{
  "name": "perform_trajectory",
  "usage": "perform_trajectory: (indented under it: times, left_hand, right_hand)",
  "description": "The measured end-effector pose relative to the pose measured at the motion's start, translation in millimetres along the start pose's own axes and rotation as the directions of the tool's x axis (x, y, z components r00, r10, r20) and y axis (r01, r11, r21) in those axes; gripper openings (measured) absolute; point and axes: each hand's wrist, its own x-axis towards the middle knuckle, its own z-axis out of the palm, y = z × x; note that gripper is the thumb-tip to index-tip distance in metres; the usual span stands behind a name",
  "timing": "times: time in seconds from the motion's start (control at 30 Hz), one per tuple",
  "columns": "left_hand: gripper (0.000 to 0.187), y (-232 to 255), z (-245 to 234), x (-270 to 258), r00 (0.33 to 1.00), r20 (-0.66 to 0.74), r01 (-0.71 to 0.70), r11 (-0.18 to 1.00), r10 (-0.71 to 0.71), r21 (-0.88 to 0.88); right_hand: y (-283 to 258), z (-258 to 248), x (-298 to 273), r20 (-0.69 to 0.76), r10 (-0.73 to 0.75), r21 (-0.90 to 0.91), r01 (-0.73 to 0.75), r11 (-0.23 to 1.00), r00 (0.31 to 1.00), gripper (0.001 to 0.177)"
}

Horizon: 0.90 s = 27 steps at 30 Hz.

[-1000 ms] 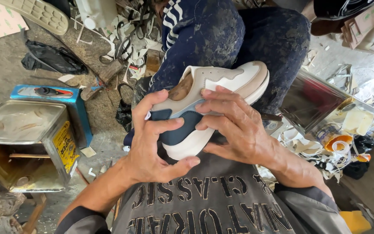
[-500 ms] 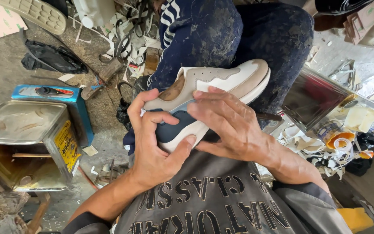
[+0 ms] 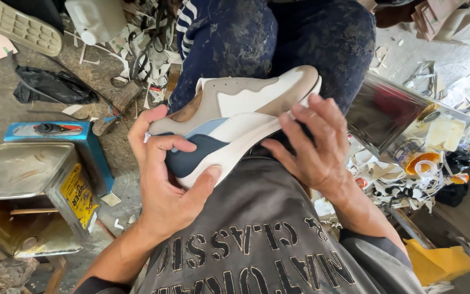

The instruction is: The person uses a hammer to tap the side of a white and blue shoe held on their lap. They then inspect the shoe by hand, turning it over to check the sole and seams, and place it on a nearby shelf before picking it up again to continue pressing and smoothing the upper parts.

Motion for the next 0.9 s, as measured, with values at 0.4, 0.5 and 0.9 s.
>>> perform_trajectory:
  times: [0.4, 0.5, 0.9]
  left_hand:
    - [0.075, -12.9, -2.6, -11.4, 0.961, 0.106, -0.273, 0.939, 0.256, 0.211]
    - [0.070, -4.8, -1.1, -4.9, 0.970, 0.061, -0.244, 0.939, 0.236, 0.241]
    - [0.067, -6.4, 3.1, -4.2, 0.962, 0.066, -0.274, 0.928, 0.266, 0.252]
  right_hand:
    - [-18.9, 36.5, -11.7, -0.232, -0.061, -0.036, 0.055, 0.998, 0.971, 0.018]
    - [-19.8, 40.1, -9.6, -0.247, -0.056, -0.049, 0.045, 0.998, 0.967, 0.019]
    - [-14.4, 8.6, 24.2, 0.149, 0.001, 0.030, -0.005, 1.000, 0.989, 0.034]
